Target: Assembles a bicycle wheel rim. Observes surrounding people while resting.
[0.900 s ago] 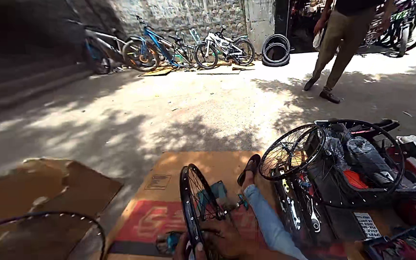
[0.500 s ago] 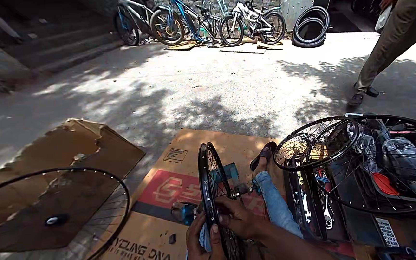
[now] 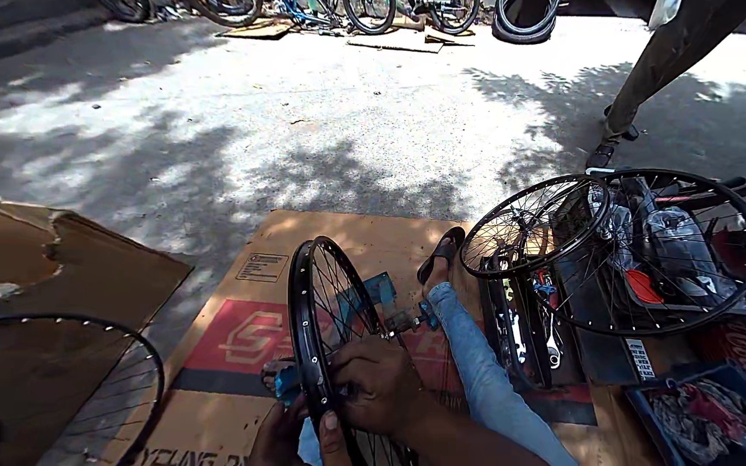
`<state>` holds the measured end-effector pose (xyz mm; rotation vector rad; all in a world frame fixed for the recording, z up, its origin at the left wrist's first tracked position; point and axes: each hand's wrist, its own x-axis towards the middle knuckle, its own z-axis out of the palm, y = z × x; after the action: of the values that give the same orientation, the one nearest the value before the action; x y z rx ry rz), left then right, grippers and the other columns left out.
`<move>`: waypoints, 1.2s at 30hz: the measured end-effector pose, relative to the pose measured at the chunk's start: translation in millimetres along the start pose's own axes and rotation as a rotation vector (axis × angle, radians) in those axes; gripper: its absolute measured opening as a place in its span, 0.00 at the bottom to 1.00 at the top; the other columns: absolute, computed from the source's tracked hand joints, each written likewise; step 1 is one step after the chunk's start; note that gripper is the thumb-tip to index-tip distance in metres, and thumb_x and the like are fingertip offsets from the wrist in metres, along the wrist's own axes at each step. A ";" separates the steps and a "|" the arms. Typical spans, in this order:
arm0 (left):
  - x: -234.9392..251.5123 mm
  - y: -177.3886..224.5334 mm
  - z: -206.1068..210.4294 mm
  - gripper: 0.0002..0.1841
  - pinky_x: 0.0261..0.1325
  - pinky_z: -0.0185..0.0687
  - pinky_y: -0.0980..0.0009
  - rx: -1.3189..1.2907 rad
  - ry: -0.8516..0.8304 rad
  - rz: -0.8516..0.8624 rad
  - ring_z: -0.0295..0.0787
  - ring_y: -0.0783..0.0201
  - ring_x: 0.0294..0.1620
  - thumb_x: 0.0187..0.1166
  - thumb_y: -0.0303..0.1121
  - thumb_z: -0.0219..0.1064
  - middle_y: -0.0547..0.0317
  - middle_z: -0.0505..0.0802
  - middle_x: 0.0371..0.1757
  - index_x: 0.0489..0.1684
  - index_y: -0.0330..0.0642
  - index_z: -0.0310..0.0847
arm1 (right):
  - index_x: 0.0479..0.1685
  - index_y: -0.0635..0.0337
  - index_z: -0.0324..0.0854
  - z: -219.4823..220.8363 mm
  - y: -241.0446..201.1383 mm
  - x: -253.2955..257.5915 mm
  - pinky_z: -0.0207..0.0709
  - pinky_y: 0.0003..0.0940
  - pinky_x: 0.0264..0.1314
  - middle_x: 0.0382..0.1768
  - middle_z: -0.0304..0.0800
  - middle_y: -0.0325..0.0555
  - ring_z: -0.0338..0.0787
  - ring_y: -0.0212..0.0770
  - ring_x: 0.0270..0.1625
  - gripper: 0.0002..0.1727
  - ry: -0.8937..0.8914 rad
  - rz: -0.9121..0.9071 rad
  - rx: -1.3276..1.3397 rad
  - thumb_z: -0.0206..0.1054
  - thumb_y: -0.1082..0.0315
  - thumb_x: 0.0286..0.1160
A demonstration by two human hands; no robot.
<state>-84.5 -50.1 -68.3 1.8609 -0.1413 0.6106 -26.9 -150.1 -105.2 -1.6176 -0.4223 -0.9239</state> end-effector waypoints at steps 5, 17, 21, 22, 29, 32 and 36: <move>11.8 -2.1 0.7 0.36 0.73 0.75 0.75 -0.054 -0.061 -0.032 0.80 0.68 0.67 0.78 0.29 0.59 0.29 0.77 0.67 0.76 0.06 0.46 | 0.20 0.65 0.83 6.7 -6.7 8.6 0.89 0.35 0.45 0.34 0.93 0.50 0.94 0.43 0.43 0.09 0.034 0.039 -0.087 0.76 0.72 0.60; -3.4 -7.3 1.7 0.25 0.69 0.82 0.69 -0.070 -0.014 -0.021 0.86 0.65 0.64 0.83 0.37 0.62 0.47 0.87 0.64 0.68 0.23 0.74 | 0.46 0.64 0.93 -47.0 -3.9 15.2 0.90 0.37 0.52 0.46 0.98 0.49 0.97 0.41 0.49 0.09 -0.411 -0.182 -0.187 0.69 0.69 0.79; 1.7 0.6 0.5 0.27 0.73 0.78 0.68 0.055 -0.081 -0.037 0.81 0.61 0.72 0.84 0.46 0.61 0.42 0.84 0.69 0.65 0.26 0.80 | 0.50 0.62 0.89 -36.2 -2.5 18.8 0.89 0.39 0.41 0.44 0.92 0.49 0.94 0.44 0.45 0.09 -0.480 -0.067 -0.397 0.67 0.69 0.80; 1.4 2.8 0.1 0.29 0.73 0.78 0.67 0.076 -0.098 -0.035 0.81 0.60 0.72 0.82 0.50 0.64 0.41 0.84 0.70 0.64 0.27 0.80 | 0.50 0.63 0.88 -33.7 -0.9 17.2 0.89 0.40 0.39 0.42 0.91 0.49 0.94 0.44 0.43 0.09 -0.461 -0.030 -0.402 0.67 0.68 0.80; -27.3 14.6 -13.5 0.29 0.71 0.76 0.62 0.379 -0.093 -0.003 0.87 0.55 0.61 0.79 0.49 0.66 0.35 0.91 0.55 0.57 0.23 0.84 | 0.59 0.62 0.80 -50.1 -2.6 -13.1 0.90 0.42 0.38 0.36 0.92 0.45 0.93 0.39 0.33 0.19 -0.023 0.783 -0.032 0.50 0.58 0.93; -62.9 18.9 -33.0 0.28 0.80 0.64 0.47 0.548 -0.216 0.003 0.90 0.46 0.58 0.78 0.49 0.65 0.35 0.94 0.51 0.51 0.24 0.88 | 0.58 0.61 0.80 -86.7 1.2 -34.0 0.91 0.38 0.38 0.38 0.91 0.45 0.93 0.37 0.34 0.17 0.080 0.846 -0.048 0.54 0.58 0.91; -118.6 14.0 -48.3 0.23 0.75 0.68 0.38 0.753 -0.430 -0.111 0.94 0.45 0.50 0.77 0.48 0.66 0.43 0.97 0.46 0.47 0.33 0.93 | 0.51 0.53 0.85 -141.0 3.0 -87.6 0.88 0.41 0.42 0.37 0.91 0.37 0.91 0.35 0.37 0.16 -0.065 0.877 -0.394 0.57 0.53 0.87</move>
<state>-208.2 -34.5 -100.6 2.6961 -0.0915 0.1719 -126.9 -265.5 -170.2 -1.9249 0.4472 -0.2831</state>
